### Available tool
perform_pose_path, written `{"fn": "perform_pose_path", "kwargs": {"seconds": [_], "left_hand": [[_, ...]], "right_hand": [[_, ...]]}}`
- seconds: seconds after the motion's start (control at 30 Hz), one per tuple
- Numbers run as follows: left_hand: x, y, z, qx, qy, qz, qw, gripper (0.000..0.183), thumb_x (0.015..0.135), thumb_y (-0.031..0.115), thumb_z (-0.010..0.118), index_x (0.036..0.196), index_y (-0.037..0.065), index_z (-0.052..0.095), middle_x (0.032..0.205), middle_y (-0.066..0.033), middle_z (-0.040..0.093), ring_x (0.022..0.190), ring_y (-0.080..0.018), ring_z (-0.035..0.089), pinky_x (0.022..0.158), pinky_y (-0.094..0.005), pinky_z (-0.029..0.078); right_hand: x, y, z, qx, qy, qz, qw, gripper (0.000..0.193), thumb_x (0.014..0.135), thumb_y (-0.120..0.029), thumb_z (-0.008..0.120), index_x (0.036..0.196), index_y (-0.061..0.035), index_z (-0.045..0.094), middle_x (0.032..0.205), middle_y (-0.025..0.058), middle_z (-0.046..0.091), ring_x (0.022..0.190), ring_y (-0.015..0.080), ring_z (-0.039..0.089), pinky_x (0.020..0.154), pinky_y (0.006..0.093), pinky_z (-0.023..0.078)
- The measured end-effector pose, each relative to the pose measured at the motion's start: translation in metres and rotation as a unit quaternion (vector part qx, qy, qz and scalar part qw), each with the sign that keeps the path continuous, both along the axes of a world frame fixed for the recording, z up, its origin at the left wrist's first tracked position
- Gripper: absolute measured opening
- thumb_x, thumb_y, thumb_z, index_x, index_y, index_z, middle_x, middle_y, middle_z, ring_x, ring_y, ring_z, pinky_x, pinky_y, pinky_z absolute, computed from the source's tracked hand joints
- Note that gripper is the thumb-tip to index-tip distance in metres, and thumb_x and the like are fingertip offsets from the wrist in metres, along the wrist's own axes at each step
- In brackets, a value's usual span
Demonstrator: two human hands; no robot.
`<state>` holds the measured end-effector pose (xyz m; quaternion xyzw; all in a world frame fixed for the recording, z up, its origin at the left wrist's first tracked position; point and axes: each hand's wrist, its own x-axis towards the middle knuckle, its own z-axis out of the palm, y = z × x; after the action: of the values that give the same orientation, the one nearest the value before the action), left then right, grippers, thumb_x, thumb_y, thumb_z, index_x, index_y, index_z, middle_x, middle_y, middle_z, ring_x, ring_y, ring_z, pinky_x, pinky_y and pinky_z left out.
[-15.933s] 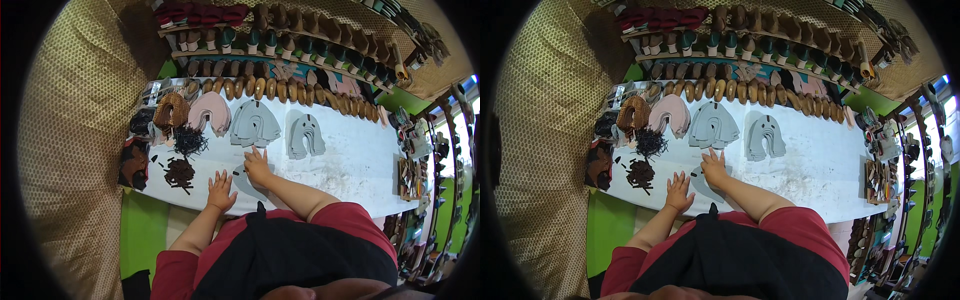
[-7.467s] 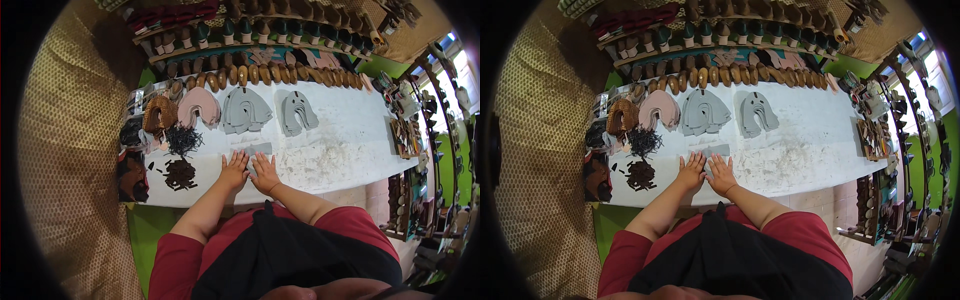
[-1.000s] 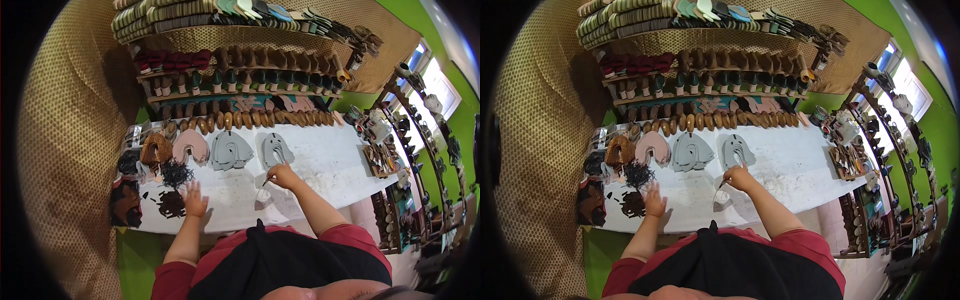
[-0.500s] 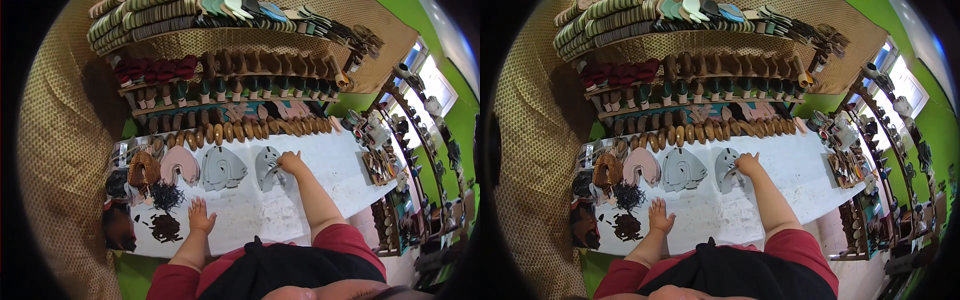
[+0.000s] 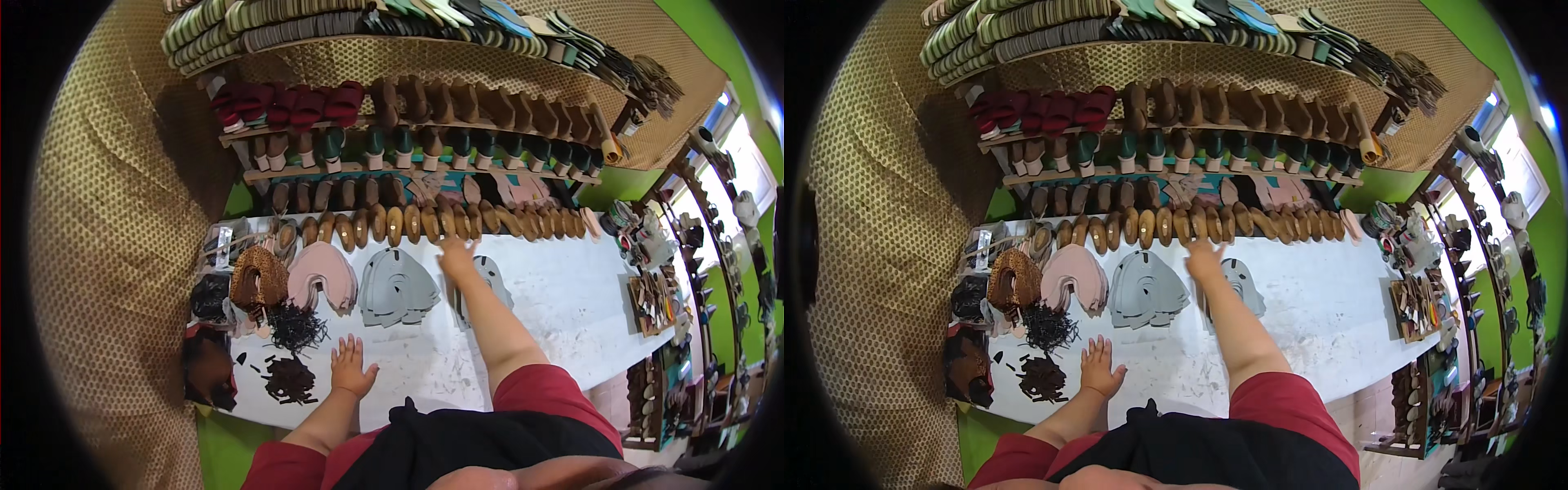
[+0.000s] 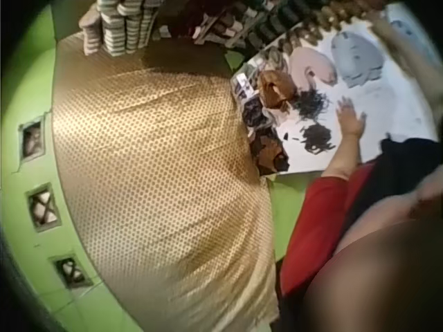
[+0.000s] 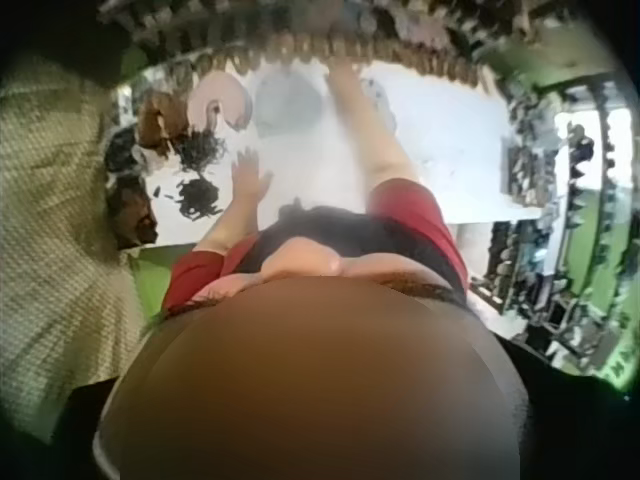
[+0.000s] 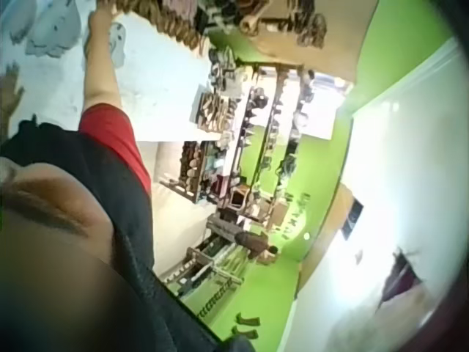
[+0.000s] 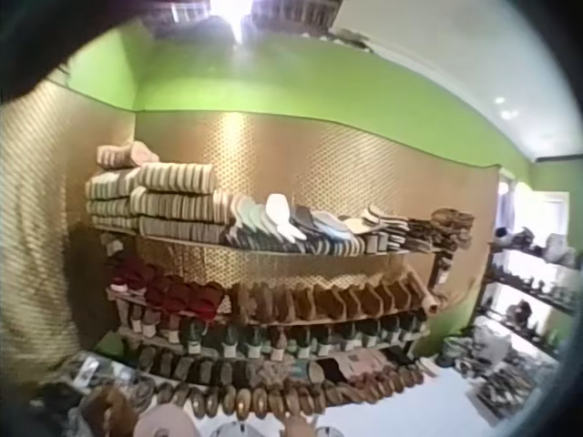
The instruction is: Placing and organizing small shoe components onto patterns on a workbench.
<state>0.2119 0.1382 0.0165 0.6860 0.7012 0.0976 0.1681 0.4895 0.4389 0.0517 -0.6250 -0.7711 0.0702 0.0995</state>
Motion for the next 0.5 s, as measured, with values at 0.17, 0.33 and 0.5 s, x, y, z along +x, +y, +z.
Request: {"fn": "perform_pose_path", "kwargs": {"seconds": [0.17,0.33,0.5], "left_hand": [[-0.002,-0.002,-0.005,-0.003,-0.002,0.000,1.000,0.085,0.085,0.044,0.063,0.152,0.002,0.033,0.161,-0.0202,0.024,0.150,-0.0387,0.017,0.121,-0.0535,0.010],[-0.002,-0.003,-0.007,0.002,0.002,-0.002,1.000,0.084,0.085,0.044,0.063,0.152,0.003,0.032,0.161,-0.0191,0.025,0.151,-0.0378,0.017,0.121,-0.0531,0.010],[-0.001,-0.002,-0.008,-0.003,0.007,-0.004,1.000,0.085,0.087,0.048,0.061,0.154,0.006,0.031,0.163,-0.0166,0.022,0.152,-0.0363,0.014,0.122,-0.0521,0.008]], "right_hand": [[-0.090,-0.028,0.003,0.016,0.033,0.070,0.997,0.046,0.088,-0.033,0.068,0.132,-0.0191,0.061,0.129,0.0037,0.062,0.128,0.0241,0.050,0.109,0.0767,0.012],[-0.102,-0.044,-0.004,0.089,0.059,0.016,0.994,0.028,0.086,-0.026,0.069,0.111,-0.0135,0.067,0.112,0.0041,0.065,0.117,0.0242,0.056,0.110,0.0730,0.019],[-0.090,-0.047,0.001,0.082,0.101,0.048,0.990,0.021,0.084,-0.020,0.071,0.103,-0.0136,0.068,0.096,0.0058,0.067,0.108,0.0253,0.061,0.112,0.0693,0.021]]}}
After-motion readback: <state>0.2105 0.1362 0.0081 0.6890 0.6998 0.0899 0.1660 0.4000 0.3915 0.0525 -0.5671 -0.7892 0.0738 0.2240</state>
